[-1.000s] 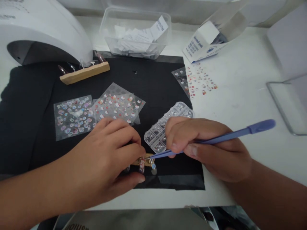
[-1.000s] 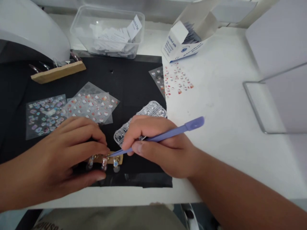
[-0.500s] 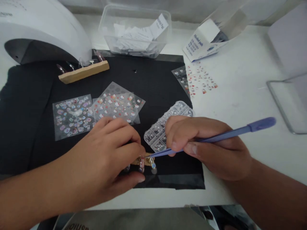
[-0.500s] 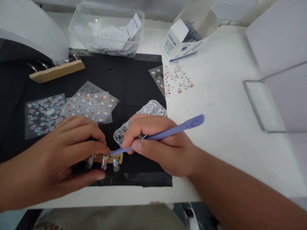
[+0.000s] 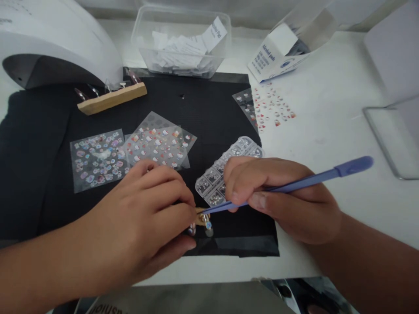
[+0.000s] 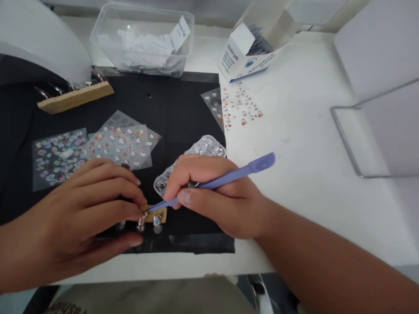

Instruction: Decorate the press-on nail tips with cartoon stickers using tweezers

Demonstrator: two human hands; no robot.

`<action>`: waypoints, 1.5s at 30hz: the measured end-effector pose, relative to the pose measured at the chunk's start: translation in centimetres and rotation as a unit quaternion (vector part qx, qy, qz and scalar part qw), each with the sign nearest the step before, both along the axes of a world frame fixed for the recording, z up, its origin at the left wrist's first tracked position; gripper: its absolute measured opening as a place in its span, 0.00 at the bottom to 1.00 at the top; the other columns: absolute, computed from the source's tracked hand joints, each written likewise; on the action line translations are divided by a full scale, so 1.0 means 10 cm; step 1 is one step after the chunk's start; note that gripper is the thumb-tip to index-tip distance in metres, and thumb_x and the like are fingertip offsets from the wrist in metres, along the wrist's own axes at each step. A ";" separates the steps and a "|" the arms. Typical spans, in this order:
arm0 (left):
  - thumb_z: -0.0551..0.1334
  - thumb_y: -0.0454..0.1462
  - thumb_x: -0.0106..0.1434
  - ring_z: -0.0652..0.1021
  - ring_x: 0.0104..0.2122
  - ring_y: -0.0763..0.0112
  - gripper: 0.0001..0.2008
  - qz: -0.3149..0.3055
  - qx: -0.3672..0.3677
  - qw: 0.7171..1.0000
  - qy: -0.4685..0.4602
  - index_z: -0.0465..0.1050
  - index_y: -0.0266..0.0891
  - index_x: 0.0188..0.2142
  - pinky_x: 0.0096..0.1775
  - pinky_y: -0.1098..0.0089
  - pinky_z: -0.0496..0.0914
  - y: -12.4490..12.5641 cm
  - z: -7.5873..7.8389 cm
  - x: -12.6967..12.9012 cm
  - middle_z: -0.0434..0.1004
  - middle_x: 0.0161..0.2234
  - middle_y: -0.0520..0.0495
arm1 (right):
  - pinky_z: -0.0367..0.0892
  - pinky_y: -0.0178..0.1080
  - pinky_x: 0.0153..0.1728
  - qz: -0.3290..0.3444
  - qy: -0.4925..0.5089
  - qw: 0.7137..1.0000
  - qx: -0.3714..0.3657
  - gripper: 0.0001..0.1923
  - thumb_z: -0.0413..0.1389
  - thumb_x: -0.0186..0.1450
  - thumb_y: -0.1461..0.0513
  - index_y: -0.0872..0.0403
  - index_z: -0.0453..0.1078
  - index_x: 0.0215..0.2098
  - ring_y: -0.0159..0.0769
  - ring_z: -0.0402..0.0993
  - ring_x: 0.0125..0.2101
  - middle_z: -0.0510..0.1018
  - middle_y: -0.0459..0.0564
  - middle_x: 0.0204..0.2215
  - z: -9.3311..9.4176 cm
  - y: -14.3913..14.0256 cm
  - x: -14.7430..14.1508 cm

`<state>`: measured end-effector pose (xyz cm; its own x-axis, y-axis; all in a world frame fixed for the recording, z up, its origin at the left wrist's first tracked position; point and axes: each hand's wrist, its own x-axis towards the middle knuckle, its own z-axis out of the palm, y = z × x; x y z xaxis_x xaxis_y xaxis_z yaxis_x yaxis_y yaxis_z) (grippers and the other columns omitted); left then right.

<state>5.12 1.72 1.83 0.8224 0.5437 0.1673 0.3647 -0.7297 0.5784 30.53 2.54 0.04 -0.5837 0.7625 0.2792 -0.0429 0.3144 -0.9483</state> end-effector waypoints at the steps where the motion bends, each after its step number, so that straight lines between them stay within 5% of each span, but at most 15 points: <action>1: 0.64 0.36 0.68 0.74 0.45 0.59 0.02 -0.002 0.005 1.000 -0.001 0.73 0.41 0.40 0.47 0.55 0.61 0.00 0.00 0.00 0.79 0.41 0.51 | 0.68 0.39 0.34 -0.001 -0.001 1.000 0.001 0.10 0.52 0.73 0.62 0.57 0.74 0.38 0.32 0.72 0.31 0.77 0.48 0.29 0.00 0.00 0.00; 19: 0.63 0.33 0.68 0.78 0.45 0.63 0.01 -0.002 0.037 0.999 -0.015 0.72 0.39 0.40 0.49 0.57 0.61 -0.01 0.03 0.04 0.82 0.40 0.51 | 0.67 0.39 0.31 -0.063 0.078 0.990 -0.100 0.08 0.59 0.68 0.60 0.56 0.77 0.36 0.34 0.72 0.28 0.76 0.47 0.26 0.03 -0.03 0.02; 35: 0.61 0.34 0.70 0.76 0.48 0.60 0.06 -0.025 0.042 0.998 0.038 0.75 0.42 0.44 0.49 0.55 0.57 0.00 0.12 0.07 0.82 0.39 0.51 | 0.69 0.39 0.30 -0.104 0.113 0.982 -0.111 0.07 0.63 0.64 0.58 0.53 0.78 0.34 0.34 0.74 0.26 0.78 0.45 0.23 0.06 0.01 0.07; 45: 0.61 0.34 0.67 0.73 0.48 0.59 0.08 0.003 -0.020 0.998 0.054 0.71 0.42 0.46 0.50 0.54 0.58 0.03 0.23 0.05 0.79 0.42 0.50 | 0.68 0.37 0.28 -0.096 0.120 0.984 -0.089 0.07 0.61 0.66 0.58 0.53 0.76 0.34 0.32 0.74 0.25 0.77 0.45 0.23 0.07 0.04 0.10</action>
<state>5.60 1.99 4.16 0.8308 0.5537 0.0562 0.4313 -0.7044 0.5637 31.51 2.96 0.76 -0.3577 0.9015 0.2436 -0.2274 0.1689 -0.9590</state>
